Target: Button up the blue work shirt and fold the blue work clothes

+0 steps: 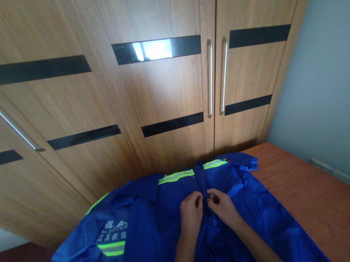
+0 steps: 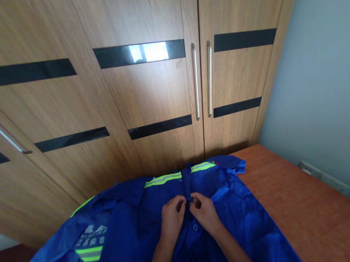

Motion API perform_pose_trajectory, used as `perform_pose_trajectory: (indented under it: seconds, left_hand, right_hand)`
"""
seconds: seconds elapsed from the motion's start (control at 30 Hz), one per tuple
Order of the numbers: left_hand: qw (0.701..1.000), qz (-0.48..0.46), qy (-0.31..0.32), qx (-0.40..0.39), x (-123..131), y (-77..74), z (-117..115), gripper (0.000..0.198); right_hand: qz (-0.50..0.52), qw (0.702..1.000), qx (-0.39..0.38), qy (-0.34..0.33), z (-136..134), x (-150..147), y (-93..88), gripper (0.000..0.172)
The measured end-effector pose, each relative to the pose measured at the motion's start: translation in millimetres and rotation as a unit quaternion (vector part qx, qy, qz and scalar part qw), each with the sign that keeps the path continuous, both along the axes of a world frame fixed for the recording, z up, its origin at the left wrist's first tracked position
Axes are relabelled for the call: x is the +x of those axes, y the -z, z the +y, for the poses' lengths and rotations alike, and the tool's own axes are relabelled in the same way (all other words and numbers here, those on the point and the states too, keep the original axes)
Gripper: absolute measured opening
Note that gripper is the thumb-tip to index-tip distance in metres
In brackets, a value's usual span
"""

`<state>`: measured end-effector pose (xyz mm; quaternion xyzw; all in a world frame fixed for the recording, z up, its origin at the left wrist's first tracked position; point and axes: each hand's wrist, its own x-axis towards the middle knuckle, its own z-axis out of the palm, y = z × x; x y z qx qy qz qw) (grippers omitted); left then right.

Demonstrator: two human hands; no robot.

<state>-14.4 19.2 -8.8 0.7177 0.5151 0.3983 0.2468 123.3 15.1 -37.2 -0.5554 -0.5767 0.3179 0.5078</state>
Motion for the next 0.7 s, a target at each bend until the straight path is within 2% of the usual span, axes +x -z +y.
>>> perform_pose_trajectory:
  seconds: [0.2,0.33,0.43,0.7]
  left_hand:
    - [1.0,-0.009,-0.023,-0.005,2.5,1.7,0.0,0.018]
    - [0.998,-0.046,-0.027,-0.028,2.4,4.7,2.3,0.017]
    - [0.995,-0.088,-0.025,-0.05,2.4,5.2,3.5,0.015]
    - [0.983,-0.159,-0.052,-0.077,2.6,8.8,7.3,0.019]
  right_hand:
    - [0.036,0.997,-0.025,-0.055,-2.9,-4.0,1.9,0.03]
    - [0.083,0.989,-0.043,-0.116,-5.2,-5.3,2.1,0.037]
    - [0.103,0.985,-0.036,-0.133,-7.0,-5.8,-0.9,0.036]
    - [-0.024,0.994,0.009,-0.105,-11.2,-6.6,-11.1,0.032]
